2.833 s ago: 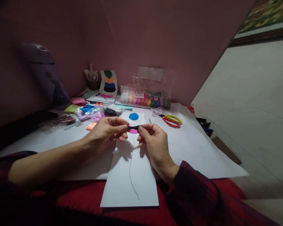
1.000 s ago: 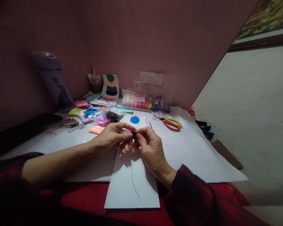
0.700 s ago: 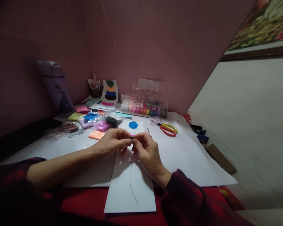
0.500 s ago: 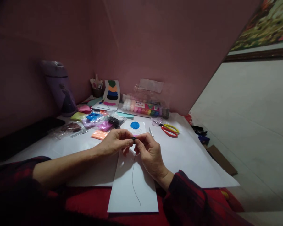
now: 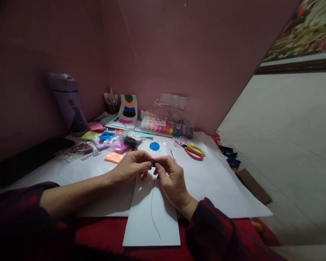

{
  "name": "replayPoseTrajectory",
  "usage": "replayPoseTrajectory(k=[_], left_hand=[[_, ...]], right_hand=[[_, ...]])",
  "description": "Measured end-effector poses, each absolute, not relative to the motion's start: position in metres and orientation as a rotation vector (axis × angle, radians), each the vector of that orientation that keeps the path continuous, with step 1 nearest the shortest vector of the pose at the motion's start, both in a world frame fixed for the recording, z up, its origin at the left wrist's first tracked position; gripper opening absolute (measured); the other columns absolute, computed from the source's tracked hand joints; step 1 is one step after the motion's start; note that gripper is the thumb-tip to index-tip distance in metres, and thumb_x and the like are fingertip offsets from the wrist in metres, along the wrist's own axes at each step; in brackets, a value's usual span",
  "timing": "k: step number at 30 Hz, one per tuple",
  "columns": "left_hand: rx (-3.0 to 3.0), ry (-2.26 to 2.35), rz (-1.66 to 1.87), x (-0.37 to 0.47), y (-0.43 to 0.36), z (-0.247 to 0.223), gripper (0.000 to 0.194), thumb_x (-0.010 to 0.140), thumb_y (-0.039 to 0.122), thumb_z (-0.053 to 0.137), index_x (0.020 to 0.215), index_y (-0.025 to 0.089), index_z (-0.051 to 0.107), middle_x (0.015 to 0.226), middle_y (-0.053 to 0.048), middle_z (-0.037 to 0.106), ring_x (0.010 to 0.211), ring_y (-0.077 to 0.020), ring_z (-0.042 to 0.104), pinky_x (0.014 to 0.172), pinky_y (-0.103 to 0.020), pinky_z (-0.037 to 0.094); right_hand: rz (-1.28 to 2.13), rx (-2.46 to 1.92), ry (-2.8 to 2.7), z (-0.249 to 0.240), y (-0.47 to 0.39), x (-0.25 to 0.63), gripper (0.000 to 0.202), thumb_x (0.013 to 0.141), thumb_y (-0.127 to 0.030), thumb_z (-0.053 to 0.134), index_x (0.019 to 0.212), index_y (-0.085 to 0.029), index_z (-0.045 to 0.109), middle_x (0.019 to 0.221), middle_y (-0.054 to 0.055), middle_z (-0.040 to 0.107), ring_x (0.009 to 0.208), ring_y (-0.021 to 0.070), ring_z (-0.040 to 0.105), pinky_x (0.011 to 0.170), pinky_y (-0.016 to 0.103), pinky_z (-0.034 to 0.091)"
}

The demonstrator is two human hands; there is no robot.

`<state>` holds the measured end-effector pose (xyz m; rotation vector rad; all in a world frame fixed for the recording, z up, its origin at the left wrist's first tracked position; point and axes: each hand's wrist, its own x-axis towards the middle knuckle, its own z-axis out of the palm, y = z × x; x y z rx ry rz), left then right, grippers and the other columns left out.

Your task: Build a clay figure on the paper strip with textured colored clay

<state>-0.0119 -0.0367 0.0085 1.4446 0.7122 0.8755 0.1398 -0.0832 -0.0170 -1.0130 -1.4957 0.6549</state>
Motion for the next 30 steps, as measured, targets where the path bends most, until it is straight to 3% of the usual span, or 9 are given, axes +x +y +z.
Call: replayPoseTrajectory(k=[22,26,30], left_hand=[[1.455,0.665,0.922,-0.014,-0.039,0.012,0.015,0.071,0.021,0.066,0.079,0.01,0.059,0.054,0.001,0.059,0.042,-0.0083,0.055,0.042,-0.019,0.046],[1.358,0.63,0.884,-0.017,-0.041,0.016,0.024,0.076,0.03,0.065,0.087,0.009,0.06,0.06,-0.001,0.062,0.044,-0.0092,0.057,0.044,-0.022,0.049],[1.286,0.6,0.854,-0.018,-0.041,0.018,0.023,0.073,0.028,0.068,0.081,0.008,0.059,0.056,-0.002,0.061,0.042,-0.0102,0.057,0.044,-0.023,0.05]], right_hand=[[0.664,-0.992,-1.473,-0.014,-0.084,0.139,0.01,0.085,-0.023,0.064,0.095,-0.021,0.061,0.071,-0.003,0.06,0.059,0.0112,0.058,0.051,0.024,0.046],[0.662,-0.966,-1.451,-0.015,-0.084,0.138,0.009,0.085,-0.021,0.064,0.094,-0.022,0.06,0.071,-0.003,0.061,0.059,0.0106,0.058,0.052,0.023,0.048],[0.706,-0.938,-1.449,-0.017,-0.085,0.139,0.014,0.084,-0.021,0.065,0.097,-0.023,0.059,0.075,-0.003,0.062,0.061,0.011,0.059,0.053,0.024,0.049]])
